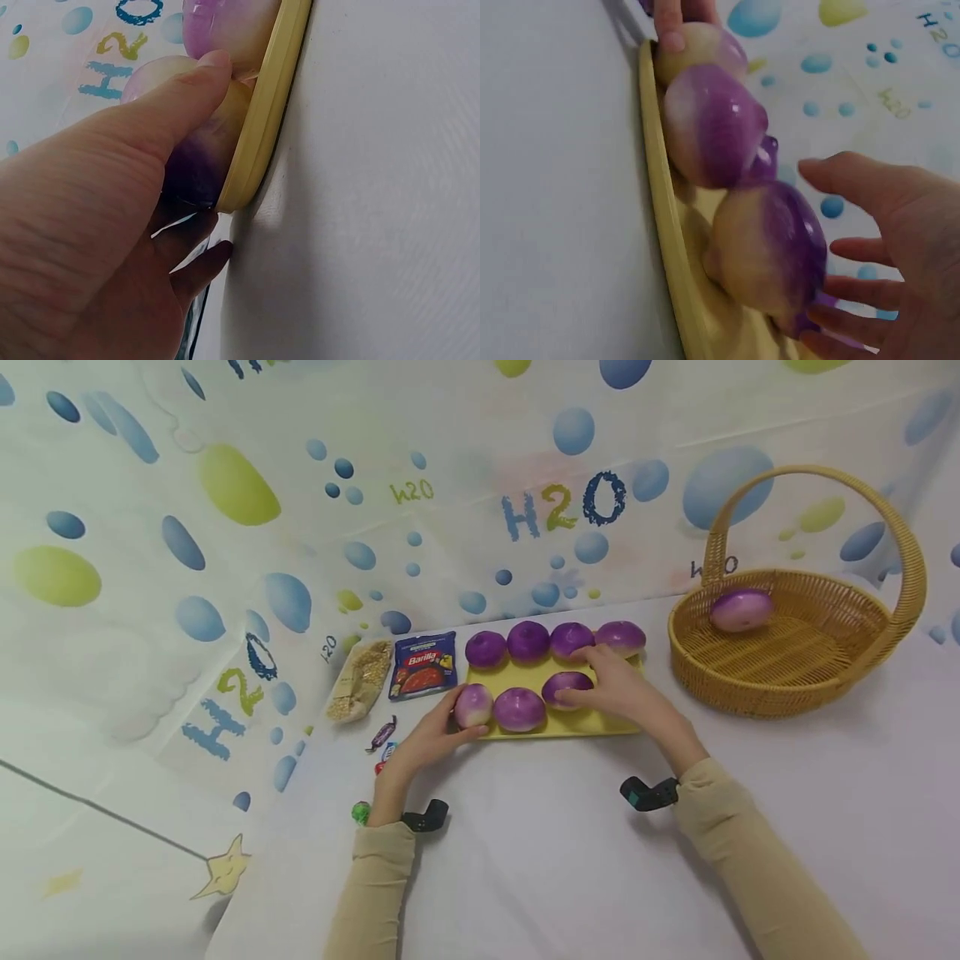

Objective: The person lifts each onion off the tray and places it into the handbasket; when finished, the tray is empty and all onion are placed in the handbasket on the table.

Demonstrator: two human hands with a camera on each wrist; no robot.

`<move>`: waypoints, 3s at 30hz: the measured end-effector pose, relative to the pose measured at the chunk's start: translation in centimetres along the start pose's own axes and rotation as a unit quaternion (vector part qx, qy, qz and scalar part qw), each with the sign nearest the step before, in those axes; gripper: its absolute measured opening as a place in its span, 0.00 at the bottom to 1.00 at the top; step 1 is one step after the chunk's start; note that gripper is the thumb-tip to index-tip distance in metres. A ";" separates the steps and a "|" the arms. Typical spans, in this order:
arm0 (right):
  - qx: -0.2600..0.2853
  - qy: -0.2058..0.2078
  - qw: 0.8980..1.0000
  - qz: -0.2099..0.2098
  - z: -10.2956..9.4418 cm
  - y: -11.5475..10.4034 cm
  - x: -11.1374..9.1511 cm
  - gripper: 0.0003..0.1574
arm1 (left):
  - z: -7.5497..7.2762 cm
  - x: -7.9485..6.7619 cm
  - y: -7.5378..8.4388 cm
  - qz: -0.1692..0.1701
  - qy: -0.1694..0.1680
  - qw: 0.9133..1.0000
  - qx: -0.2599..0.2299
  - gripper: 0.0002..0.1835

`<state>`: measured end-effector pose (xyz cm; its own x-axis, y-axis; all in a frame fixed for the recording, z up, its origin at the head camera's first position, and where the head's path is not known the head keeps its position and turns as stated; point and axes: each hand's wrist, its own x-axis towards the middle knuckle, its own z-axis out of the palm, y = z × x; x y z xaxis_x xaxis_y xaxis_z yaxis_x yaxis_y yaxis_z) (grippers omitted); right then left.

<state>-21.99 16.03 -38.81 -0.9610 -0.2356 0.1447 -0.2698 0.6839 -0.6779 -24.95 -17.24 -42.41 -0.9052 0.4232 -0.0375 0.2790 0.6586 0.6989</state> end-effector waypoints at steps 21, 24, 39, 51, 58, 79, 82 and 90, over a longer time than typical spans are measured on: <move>-0.023 0.033 0.999 0.031 0.5 0.6 0.4 0.48 | 0.8 0.2 0.6 -0.011 0.001 1.000 0.006 0.50; -0.024 0.060 0.997 0.033 -1.0 0.9 0.4 0.48 | 0.8 0.2 0.6 -0.012 0.003 1.000 0.009 0.50; 0.072 0.267 0.953 0.119 -8.7 2.8 -2.0 0.50 | 0.5 0.1 0.2 -0.019 0.009 1.000 0.013 0.50; 0.080 0.291 0.936 0.182 -11.0 5.9 -3.2 0.47 | 0.4 -0.1 0.1 -0.027 0.007 1.000 0.012 0.50; 0.068 0.297 0.937 0.170 -11.2 6.1 -3.3 0.40 | 0.4 -0.1 0.3 -0.023 0.008 1.000 0.012 0.50; 0.044 0.038 0.995 -0.086 2.2 -2.6 2.0 0.32 | 0.2 -0.4 -0.3 -0.012 -0.009 1.000 0.006 0.50; 0.029 -0.008 0.991 -0.131 4.8 -3.3 2.1 0.34 | 0.3 -0.3 -0.3 -0.006 -0.009 1.000 0.005 0.50; -0.011 -0.045 0.991 -0.123 6.8 -3.0 1.8 0.43 | 0.3 0.5 0.3 0.011 -0.004 1.000 0.020 0.51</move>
<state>-22.44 8.80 -41.43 -0.8572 -0.4565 0.2382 -0.4972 0.6135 -0.6135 -25.28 -16.65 -42.41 -0.8966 0.4420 -0.0278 0.3111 0.6732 0.6708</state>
